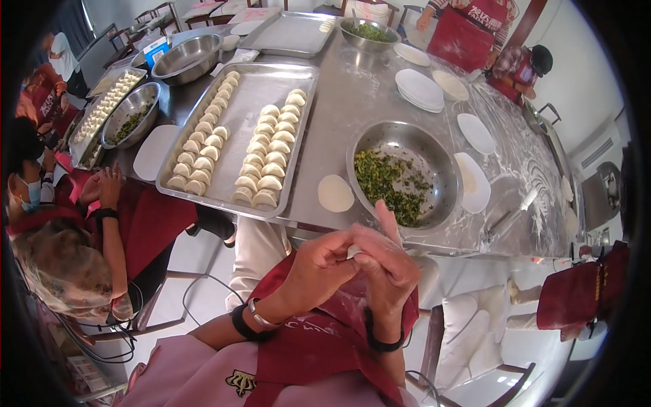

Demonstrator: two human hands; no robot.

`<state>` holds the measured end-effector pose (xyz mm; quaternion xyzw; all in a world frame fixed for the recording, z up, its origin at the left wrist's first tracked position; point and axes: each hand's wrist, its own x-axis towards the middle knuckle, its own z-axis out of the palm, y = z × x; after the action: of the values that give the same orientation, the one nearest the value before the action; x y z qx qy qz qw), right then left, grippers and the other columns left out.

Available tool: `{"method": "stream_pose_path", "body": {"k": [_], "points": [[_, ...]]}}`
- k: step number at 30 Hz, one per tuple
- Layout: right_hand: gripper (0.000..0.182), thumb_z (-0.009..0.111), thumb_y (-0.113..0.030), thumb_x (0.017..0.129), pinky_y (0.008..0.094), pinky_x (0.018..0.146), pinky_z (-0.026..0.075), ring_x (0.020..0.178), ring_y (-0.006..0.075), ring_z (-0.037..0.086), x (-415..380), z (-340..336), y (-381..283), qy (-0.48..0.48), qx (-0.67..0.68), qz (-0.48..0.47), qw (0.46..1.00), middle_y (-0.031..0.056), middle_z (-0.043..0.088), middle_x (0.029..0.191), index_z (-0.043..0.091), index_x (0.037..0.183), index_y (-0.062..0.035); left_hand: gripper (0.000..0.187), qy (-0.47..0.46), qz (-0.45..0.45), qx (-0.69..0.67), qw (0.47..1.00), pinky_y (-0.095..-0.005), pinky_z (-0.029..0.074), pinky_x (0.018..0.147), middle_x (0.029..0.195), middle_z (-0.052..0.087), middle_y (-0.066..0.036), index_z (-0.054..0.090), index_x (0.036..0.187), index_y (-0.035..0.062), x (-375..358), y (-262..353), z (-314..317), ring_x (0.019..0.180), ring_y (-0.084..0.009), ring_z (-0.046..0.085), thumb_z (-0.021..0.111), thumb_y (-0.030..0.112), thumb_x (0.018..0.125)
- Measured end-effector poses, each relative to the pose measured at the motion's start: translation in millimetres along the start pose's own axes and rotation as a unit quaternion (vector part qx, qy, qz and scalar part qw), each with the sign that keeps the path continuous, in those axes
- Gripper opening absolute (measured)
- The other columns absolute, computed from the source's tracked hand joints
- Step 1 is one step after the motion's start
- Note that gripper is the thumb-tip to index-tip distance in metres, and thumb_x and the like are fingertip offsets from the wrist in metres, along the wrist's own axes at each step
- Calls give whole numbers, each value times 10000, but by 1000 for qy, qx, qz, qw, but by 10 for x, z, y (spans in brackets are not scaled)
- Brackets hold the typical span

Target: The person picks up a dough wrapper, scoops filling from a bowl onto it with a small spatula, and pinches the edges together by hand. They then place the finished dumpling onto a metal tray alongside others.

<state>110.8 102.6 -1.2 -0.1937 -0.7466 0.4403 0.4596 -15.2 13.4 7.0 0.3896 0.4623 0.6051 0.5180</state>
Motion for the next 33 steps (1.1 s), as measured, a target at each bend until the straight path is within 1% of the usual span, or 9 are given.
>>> {"method": "stream_pose_path", "body": {"k": [3,6,9,12,15,18,21,27,33], "points": [[341,750,-282,828,557,1130,296,1314,403,507,78,144,-180,88,58,36,994,132,728,1110,747,1070,-42,452,11,38,-46,998,-275,502,946,1289,581,-128,454,1382,-47,17,-46,32,1137,-135,577,602,-2,957],[402,697,-350,871,538,1126,304,1340,413,475,40,59,-76,25,5,-17,1000,159,708,1159,729,1116,-33,493,35,71,-115,990,-261,474,963,1238,605,-104,449,1385,-50,31,-47,112,1149,-113,559,597,-79,916],[431,667,-376,892,503,1111,337,1356,424,451,8,15,-4,12,-27,-25,999,174,697,1182,719,1135,-23,543,22,80,-99,992,-329,455,1033,1349,535,-140,327,1459,-70,-7,-38,133,1218,-161,539,569,52,988],[417,657,-363,906,477,1105,354,1365,421,440,62,33,-35,7,-37,-37,999,184,693,1186,714,1138,-21,481,-18,7,-372,928,-356,423,1086,1365,523,-142,336,1457,-77,-24,-42,103,1252,-196,529,464,136,1045],[400,649,-332,920,476,1111,343,1375,420,428,109,86,-134,42,-29,-32,998,200,676,1215,697,1165,-20,451,-19,-44,-386,921,-376,410,1110,1390,509,-138,368,1446,-66,32,-44,28,1281,-212,511,386,184,1071],[427,645,-318,927,473,1107,347,1389,423,407,78,64,-57,41,-53,-39,997,215,642,1270,662,1219,-8,425,-12,-34,-422,906,-386,416,1112,1397,507,-132,386,1440,-58,47,-58,49,1275,-205,514,411,129,1059],[458,644,-313,929,473,1097,360,1396,425,395,37,-25,26,-19,-79,-61,995,219,617,1309,634,1258,5,434,-22,-16,-411,911,-380,423,1103,1400,508,-127,373,1456,-43,34,-116,90,1259,-209,532,428,100,1050],[403,702,-277,892,465,1086,382,1379,424,421,116,47,-138,41,-78,-11,996,202,661,1244,683,1181,3,474,-83,-2,-427,900,-377,405,1120,1424,493,-131,346,1482,-24,70,-184,40,1298,-218,507,452,54,1027],[291,788,-94,775,472,1078,412,1268,389,552,-14,102,-33,133,43,16,990,161,707,1158,730,1042,4,494,-18,5,-466,885,-392,381,1143,1433,481,-140,340,1480,-35,68,-128,87,1316,-220,488,479,64,1016]]}}
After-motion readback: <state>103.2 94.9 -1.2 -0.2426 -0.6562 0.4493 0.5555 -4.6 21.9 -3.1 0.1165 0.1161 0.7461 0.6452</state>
